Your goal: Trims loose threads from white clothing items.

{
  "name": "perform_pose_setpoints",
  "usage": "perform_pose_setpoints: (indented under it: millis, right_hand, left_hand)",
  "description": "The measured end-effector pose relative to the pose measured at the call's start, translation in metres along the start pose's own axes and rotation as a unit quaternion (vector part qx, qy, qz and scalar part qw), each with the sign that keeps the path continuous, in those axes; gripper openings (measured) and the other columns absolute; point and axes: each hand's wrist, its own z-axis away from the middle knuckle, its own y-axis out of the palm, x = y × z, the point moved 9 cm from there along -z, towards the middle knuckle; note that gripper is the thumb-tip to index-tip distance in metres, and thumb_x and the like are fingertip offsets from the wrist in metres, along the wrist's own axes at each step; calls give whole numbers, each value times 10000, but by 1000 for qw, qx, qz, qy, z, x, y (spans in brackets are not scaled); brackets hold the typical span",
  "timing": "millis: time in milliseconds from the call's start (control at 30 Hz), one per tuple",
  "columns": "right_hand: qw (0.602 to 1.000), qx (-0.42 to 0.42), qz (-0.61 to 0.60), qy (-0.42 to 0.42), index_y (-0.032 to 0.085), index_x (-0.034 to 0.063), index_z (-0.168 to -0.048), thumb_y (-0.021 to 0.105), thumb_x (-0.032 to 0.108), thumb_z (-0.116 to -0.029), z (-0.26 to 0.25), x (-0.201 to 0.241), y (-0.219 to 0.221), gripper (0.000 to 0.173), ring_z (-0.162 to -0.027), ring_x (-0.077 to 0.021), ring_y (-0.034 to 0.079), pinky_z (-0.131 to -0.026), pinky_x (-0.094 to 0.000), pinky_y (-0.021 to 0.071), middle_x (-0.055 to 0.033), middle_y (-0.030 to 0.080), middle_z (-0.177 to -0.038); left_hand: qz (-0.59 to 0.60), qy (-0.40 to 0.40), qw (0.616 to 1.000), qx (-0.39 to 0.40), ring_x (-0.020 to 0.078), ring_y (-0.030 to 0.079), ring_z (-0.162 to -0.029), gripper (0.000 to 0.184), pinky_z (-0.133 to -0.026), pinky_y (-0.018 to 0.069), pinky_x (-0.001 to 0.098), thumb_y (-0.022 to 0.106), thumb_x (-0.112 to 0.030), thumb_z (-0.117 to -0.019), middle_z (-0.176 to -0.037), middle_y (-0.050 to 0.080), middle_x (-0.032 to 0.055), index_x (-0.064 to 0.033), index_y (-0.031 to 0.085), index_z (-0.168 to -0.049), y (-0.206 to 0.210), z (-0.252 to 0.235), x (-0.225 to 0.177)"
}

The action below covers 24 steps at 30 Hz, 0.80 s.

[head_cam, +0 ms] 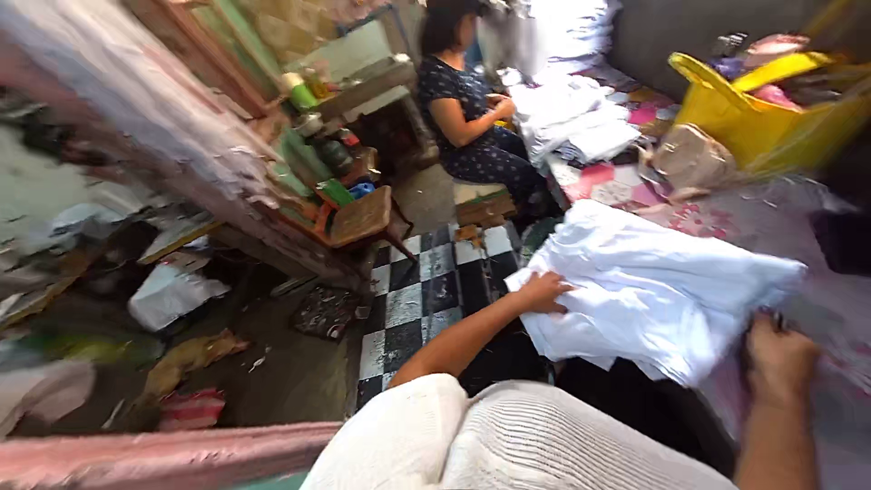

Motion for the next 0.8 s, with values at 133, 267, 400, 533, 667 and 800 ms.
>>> perform_pose_setpoints:
  millis: [133, 267, 400, 533, 667, 800]
  right_hand:
    - [996, -2, 75, 53, 649, -151, -1180, 526, 413, -1064, -7, 16, -3, 588, -1197, -467, 604, -1049, -591, 432, -359, 641, -1207]
    - [992, 7, 99, 76, 674, -124, -1108, 574, 438, -1037, -16, -3, 2, 575, -1143, -478, 625, -993, -633, 454, -346, 661, -1144]
    - [995, -10, 71, 64, 687, -124, -1042, 564, 482, -1037, -14, -10, 8, 618, -1063, -487, 637, -953, -654, 457, -354, 664, -1063]
    - [997, -23, 1, 73, 678, -112, -1049, 596, 555, -999, -10, -6, 16, 674, -977, -447, 636, -896, -636, 473, -332, 657, -1006]
    - [998, -2, -19, 62, 672, -84, -1133, 812, 397, -883, -15, -9, 30, 559, -985, -409, 658, -916, -617, 506, -294, 679, -1027]
    - [991, -83, -109, 7, 680, -59, -1039, 825, 228, -870, 6, -1, 8, 363, -806, -222, 639, -795, -463, 549, -162, 671, -886]
  left_hand:
    - [4, 17, 994, 109, 450, 622, -1190, 418, -1013, 440, 667, 661, -342, -981, -1183, 693, 261, 10, 706, -1202, 1, 19, -12]
    - [171, -13, 941, 290, 355, 727, -872, 473, -799, 586, 535, 686, -236, -992, -1110, 726, 234, -26, 599, -1407, 5, 68, -34]
    - [241, -54, 969, -30, 298, 694, -1053, 336, -973, 537, 485, 610, -179, -1029, -1157, 715, 203, 18, 658, -1297, -65, 21, 32]
    - [329, -157, 911, -192, 450, 497, -1355, 781, -1106, 409, 616, 742, -393, -937, -1469, 504, 298, 18, 418, -1518, -46, -51, 122]
    - [498, -136, 853, -82, 293, 615, -1236, 742, -1050, 507, 482, 712, -317, -969, -1397, 591, 213, -63, 349, -1564, 12, -100, 118]
    - [549, -113, 823, -95, 252, 692, -1025, 553, -926, 575, 443, 731, -173, -941, -1185, 682, 209, 22, 507, -1408, 4, -82, 111]
